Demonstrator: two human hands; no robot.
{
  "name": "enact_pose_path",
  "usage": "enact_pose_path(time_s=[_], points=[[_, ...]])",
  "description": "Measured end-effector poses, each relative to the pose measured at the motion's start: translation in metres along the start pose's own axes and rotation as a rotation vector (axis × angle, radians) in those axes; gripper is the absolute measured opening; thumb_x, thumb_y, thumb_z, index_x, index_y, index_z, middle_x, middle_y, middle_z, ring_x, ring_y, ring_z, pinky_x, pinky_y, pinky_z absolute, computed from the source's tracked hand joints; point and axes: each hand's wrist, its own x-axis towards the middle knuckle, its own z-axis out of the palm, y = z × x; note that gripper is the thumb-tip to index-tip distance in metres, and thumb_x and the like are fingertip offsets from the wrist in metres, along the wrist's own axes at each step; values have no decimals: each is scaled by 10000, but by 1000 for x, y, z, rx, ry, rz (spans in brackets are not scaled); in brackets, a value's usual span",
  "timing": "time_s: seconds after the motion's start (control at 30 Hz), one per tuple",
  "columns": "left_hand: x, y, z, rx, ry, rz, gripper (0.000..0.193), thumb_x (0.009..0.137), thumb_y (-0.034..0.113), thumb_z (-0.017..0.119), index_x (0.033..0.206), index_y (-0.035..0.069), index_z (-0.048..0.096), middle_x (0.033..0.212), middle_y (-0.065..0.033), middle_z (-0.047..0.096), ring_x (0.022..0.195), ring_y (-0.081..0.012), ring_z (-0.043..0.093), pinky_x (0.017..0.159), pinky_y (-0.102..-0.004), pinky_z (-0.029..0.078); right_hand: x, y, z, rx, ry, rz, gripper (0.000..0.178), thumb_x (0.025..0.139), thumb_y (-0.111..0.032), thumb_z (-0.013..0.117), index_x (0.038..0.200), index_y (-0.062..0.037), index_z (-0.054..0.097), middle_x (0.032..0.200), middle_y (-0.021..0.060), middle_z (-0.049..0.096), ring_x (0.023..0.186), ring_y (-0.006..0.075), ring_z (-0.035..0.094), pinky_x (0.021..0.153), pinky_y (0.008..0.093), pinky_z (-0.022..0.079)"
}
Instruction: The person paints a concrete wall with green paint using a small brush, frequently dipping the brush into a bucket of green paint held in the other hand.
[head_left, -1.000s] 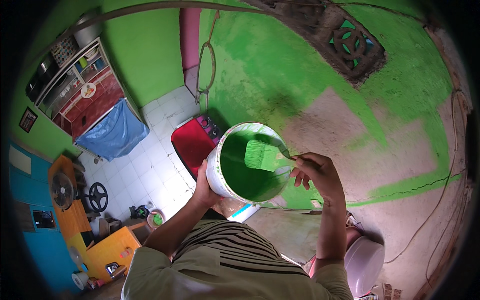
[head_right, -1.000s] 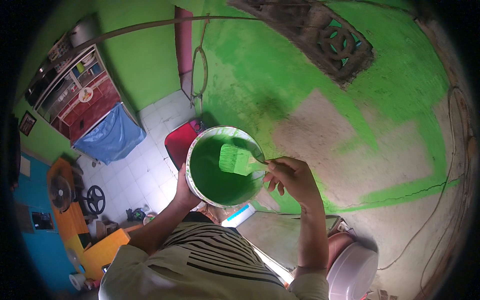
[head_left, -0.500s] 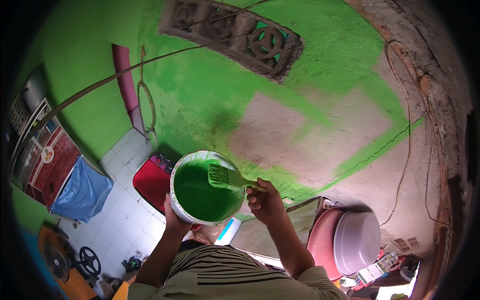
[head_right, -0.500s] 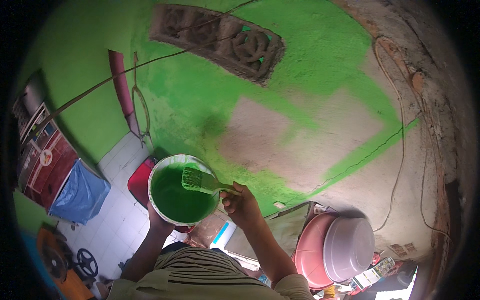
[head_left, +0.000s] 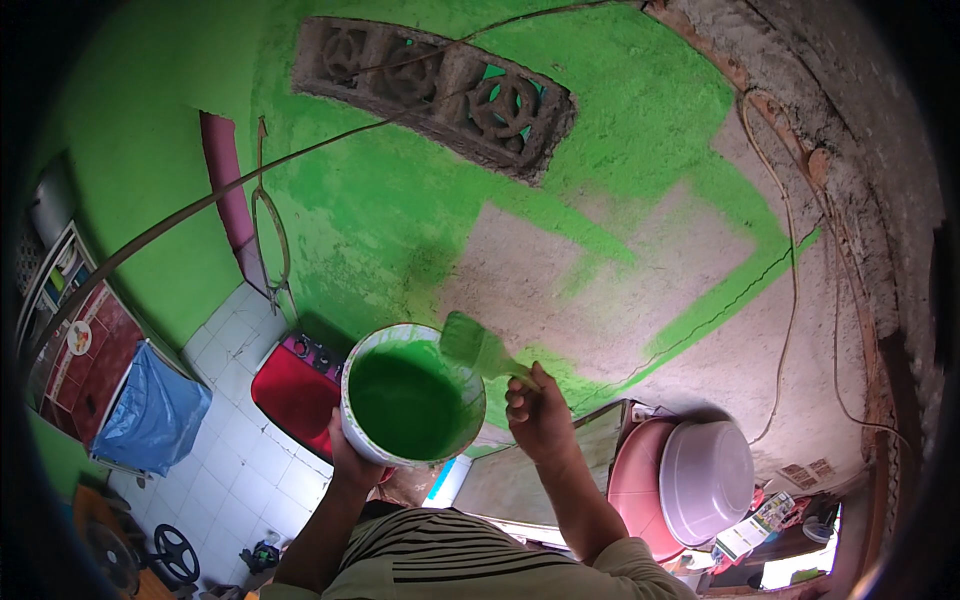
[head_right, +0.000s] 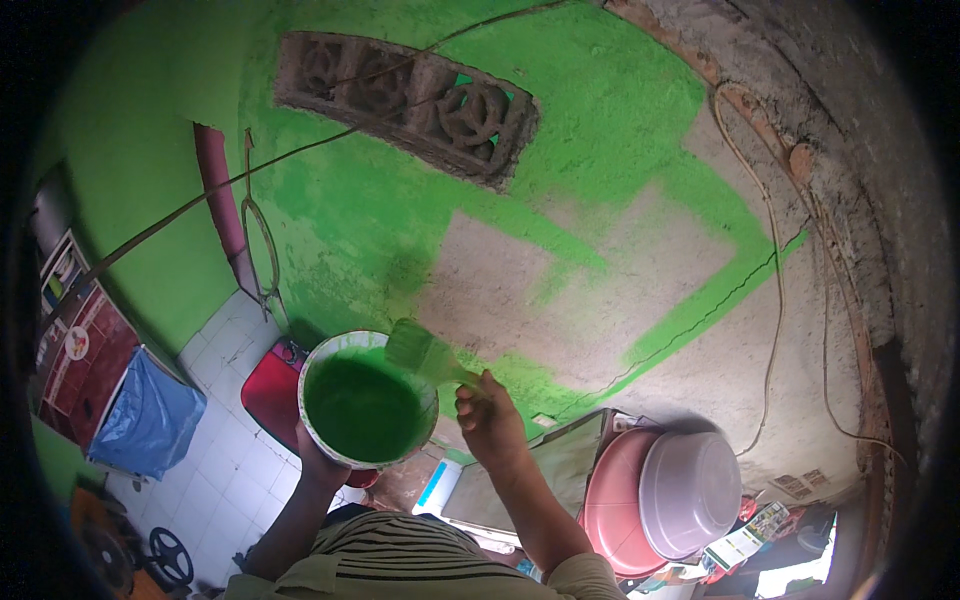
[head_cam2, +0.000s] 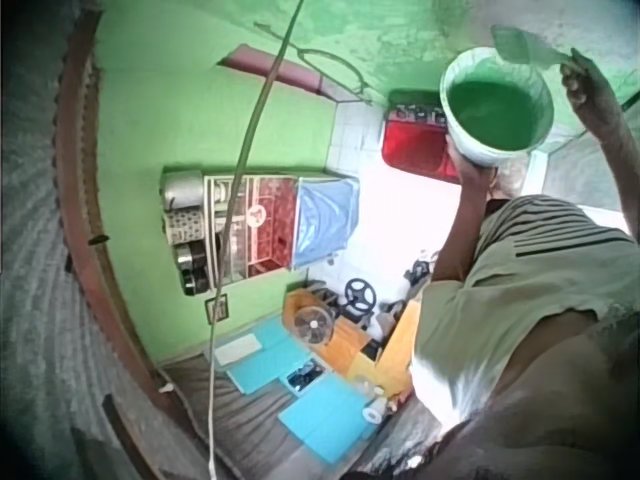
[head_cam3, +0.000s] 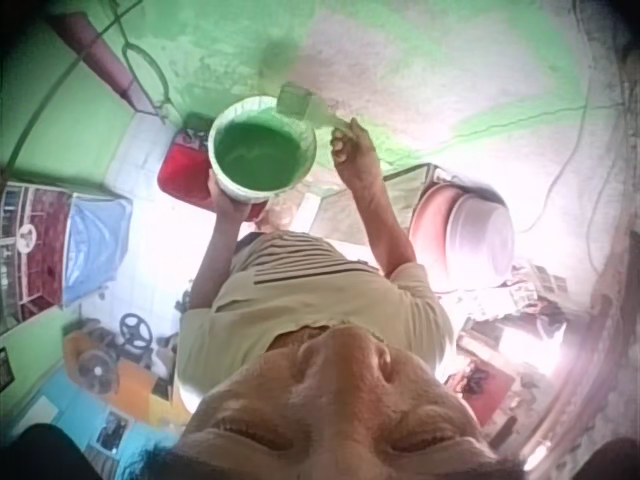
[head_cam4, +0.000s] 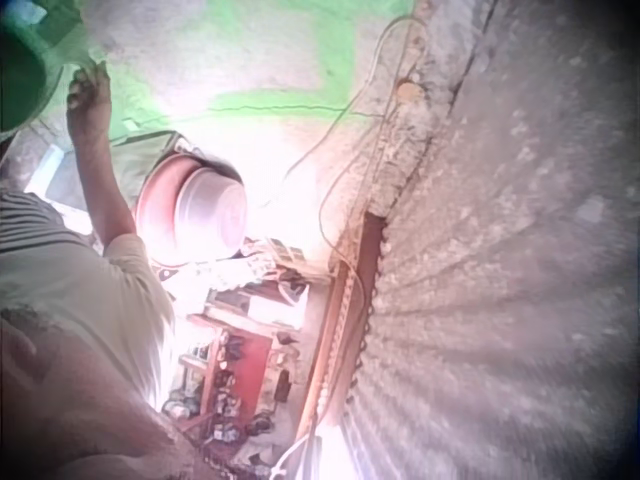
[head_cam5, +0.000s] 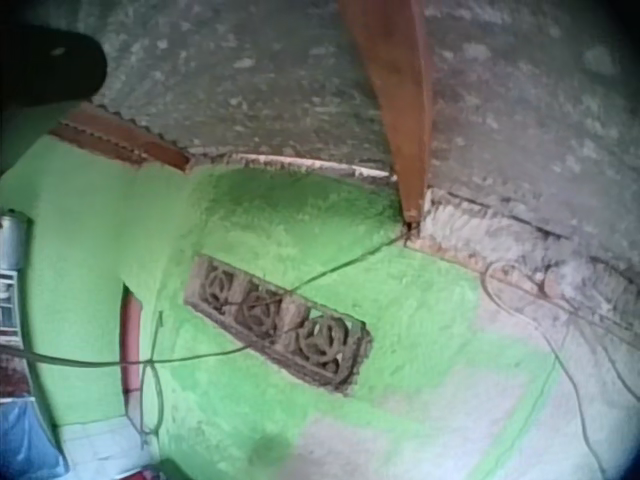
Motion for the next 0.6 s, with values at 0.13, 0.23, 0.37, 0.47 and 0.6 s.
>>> enact_pose_path(time_s=[0.13, 0.23, 0.37, 0.47, 0.6], points=[[0, 5, -28, 30, -83, -19, 709, 1040, 597, 257, 1517, 95, 410, 1508, -136, 488, 1379, -333, 478, 1161, -504, 376, 10, -29, 5, 38, 35, -179, 206, 1046, -323, 567, 981, -129, 588, 843, 37, 689, 676, 97, 631, 528, 197, 477], [-9, 14, -26, 45, -96, -10, 709, 1040, 599, 256, 1513, 96, 416, 1502, -138, 492, 1373, -336, 483, 1159, -507, 378, 28, -68, 0, 26, 31, -389, 199, 1053, -260, 566, 1095, -67, 589, 907, 84, 727, 727, 132, 698, 565, 206, 533], [-16, 16, -28, 35, -70, -6, 704, 1041, 599, 256, 1500, 96, 433, 1479, -138, 511, 1358, -329, 499, 1152, -502, 391, 63, -141, -3, -257, 161, -660, 269, 1039, -245, 605, 1110, 11, 639, 903, 131, 731, 714, 159, 699, 618, 235, 571], [-24, 20, -21, 33, -35, 20, 654, 1054, 559, 266, 1450, 88, 488, 1421, -136, 559, 1302, -317, 552, 1106, -488, 449, 90, -177, 11, -646, 202, -925, 288, 1024, -208, 633, 1148, 51, 645, 867, 131, 715, 724, 160, 699, 596, 257, 564], [-39, 23, 5, 140, -81, 153, 595, 1064, 496, 285, 1403, 72, 529, 1356, -127, 605, 1245, -299, 593, 1071, -465, 484, 118, -215, 27, -1114, 165, -1007, 258, 1007, -168, 655, 1139, 53, 678, 894, 111, 725, 705, 154, 694, 621, 276, 576]])
